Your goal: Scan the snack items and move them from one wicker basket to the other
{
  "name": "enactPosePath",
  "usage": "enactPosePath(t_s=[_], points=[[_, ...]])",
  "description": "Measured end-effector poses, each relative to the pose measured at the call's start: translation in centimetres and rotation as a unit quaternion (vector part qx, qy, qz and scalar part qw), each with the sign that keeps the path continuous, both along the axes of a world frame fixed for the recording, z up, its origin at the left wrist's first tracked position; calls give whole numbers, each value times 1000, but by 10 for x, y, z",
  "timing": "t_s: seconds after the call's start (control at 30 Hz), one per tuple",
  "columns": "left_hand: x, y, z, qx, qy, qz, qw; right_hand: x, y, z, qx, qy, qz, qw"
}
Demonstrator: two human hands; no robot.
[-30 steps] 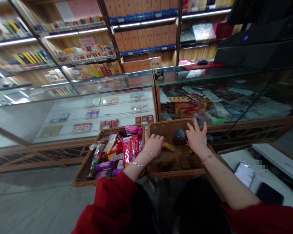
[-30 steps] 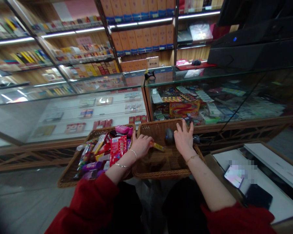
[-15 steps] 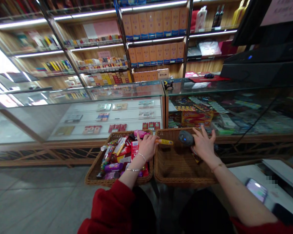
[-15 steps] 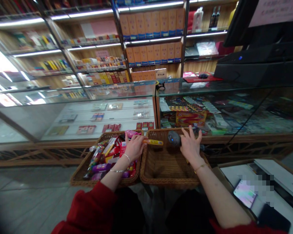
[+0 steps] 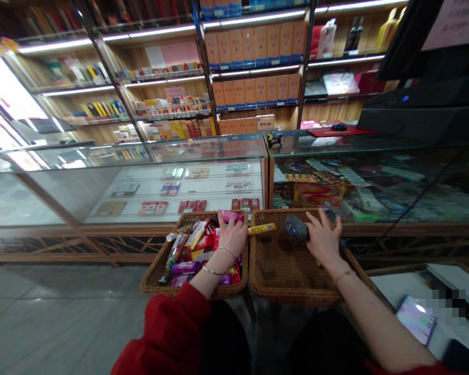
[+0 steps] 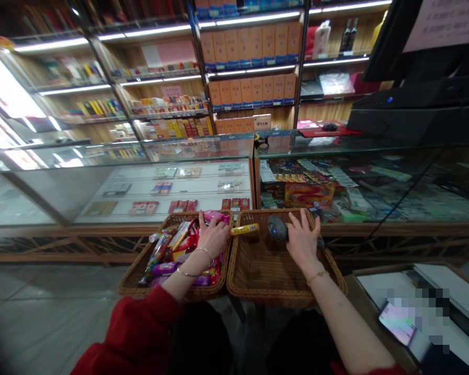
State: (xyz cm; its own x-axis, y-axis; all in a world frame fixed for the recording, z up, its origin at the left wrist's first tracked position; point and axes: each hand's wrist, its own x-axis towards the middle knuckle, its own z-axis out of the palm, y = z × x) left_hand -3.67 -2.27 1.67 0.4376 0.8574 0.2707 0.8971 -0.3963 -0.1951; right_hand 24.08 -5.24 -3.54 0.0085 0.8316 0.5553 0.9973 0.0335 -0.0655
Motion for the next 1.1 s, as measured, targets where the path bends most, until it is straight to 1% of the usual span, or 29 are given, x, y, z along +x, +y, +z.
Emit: enactPosePath(t_s=[0.17,0.4,0.53,0.7,0.93,1.1], points=[[5,5,-8,32,-20,-4,999,-1,2,-2,39,21,8,999],[20,17,-9,91,-68,18,993,-1,0,-3,72,37,16,997],[22,19,-16,114,-99,15,988,-1,-1,-5,85,37,18,996],[21,20,-23,124,-109,12,986,-2,0,-5,101,41,19,994],[21,20,-24,133,-113,14,985,-4,1,-2,116,31,49,992],[21,20,-26,136,-115,9,984,-6,0,0,117,30,49,991]])
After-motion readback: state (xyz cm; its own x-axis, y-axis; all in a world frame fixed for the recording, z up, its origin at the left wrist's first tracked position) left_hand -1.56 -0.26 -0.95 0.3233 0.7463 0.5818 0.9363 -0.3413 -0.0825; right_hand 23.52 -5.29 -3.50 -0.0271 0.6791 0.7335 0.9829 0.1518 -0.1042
